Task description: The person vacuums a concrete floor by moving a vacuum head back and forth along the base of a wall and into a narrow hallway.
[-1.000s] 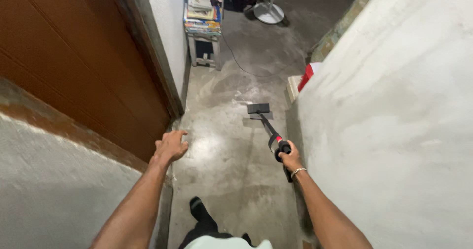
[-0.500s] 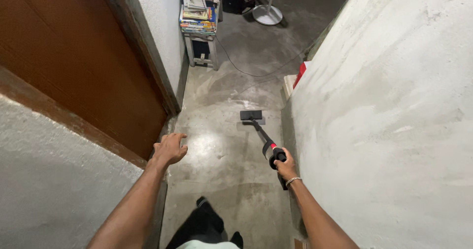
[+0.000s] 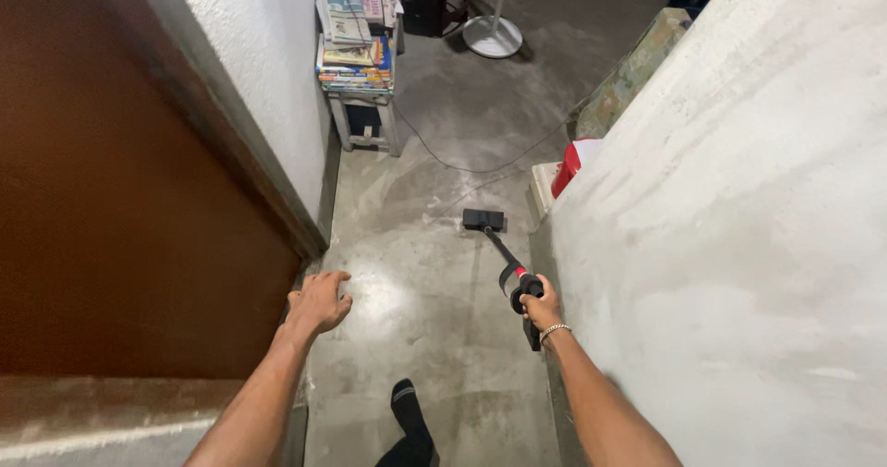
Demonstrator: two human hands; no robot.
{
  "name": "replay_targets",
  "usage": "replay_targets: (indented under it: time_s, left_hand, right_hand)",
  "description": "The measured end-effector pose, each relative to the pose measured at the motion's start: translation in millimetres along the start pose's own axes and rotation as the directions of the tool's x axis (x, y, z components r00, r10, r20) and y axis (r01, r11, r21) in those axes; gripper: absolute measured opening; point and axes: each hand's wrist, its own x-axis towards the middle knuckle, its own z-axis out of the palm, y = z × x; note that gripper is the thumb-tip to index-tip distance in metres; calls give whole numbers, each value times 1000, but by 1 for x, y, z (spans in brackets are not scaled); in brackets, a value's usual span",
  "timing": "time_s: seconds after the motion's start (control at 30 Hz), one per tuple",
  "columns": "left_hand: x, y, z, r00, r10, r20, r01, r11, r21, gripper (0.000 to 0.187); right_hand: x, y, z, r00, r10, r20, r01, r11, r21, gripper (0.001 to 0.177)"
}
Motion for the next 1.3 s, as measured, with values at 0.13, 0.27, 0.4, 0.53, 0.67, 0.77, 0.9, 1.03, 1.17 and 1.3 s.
replay_targets:
  time_s: [0.13, 0.27, 0.4, 0.53, 0.67, 0.77, 0.9, 1.03, 1.17, 1.3]
  left_hand:
    - [49, 5, -13, 999, 3, 36, -3, 1000, 21, 53]
    - [88, 12, -22, 997, 42, 58, -47, 996, 78, 53]
    - [111, 28, -31, 996, 56, 75, -62, 994, 86, 53]
    - [112, 42, -30, 996, 58, 70, -63, 995, 70, 54]
    - [102, 44, -20, 996, 53, 74, -54, 998, 14, 52]
    - [90, 40, -13, 994, 27, 105, -29, 999, 22, 52]
    - [81, 41, -6, 991, -20, 131, 13, 999, 52, 53]
    - [74, 44, 3, 991, -26, 129, 23, 1000, 21, 53]
    - [76, 45, 36, 995, 7, 97, -5, 1000, -16, 52]
    - [85, 65, 83, 954, 233, 189, -172, 941, -292, 59]
  right_hand:
    - [14, 0, 11, 1000, 6, -31, -7, 999, -34, 81]
    - [-2, 12, 13, 999, -1, -46, 1, 1000, -7, 80]
    - [-26, 16, 17, 999, 30, -31, -28, 997, 69, 79]
    - [-14, -11, 24, 999, 2, -37, -4, 998, -67, 77]
    - [33, -47, 36, 999, -42, -4, 42, 996, -78, 76]
    - [56, -62, 40, 999, -43, 9, 43, 999, 5, 77]
    - [60, -46, 32, 995, -84, 62, 85, 996, -18, 75]
    - [25, 0, 13, 983, -146, 110, 138, 987, 77, 75]
    - [-20, 35, 7, 994, -54, 91, 41, 990, 134, 76]
    - [-21, 35, 25, 994, -47, 99, 41, 998, 57, 77]
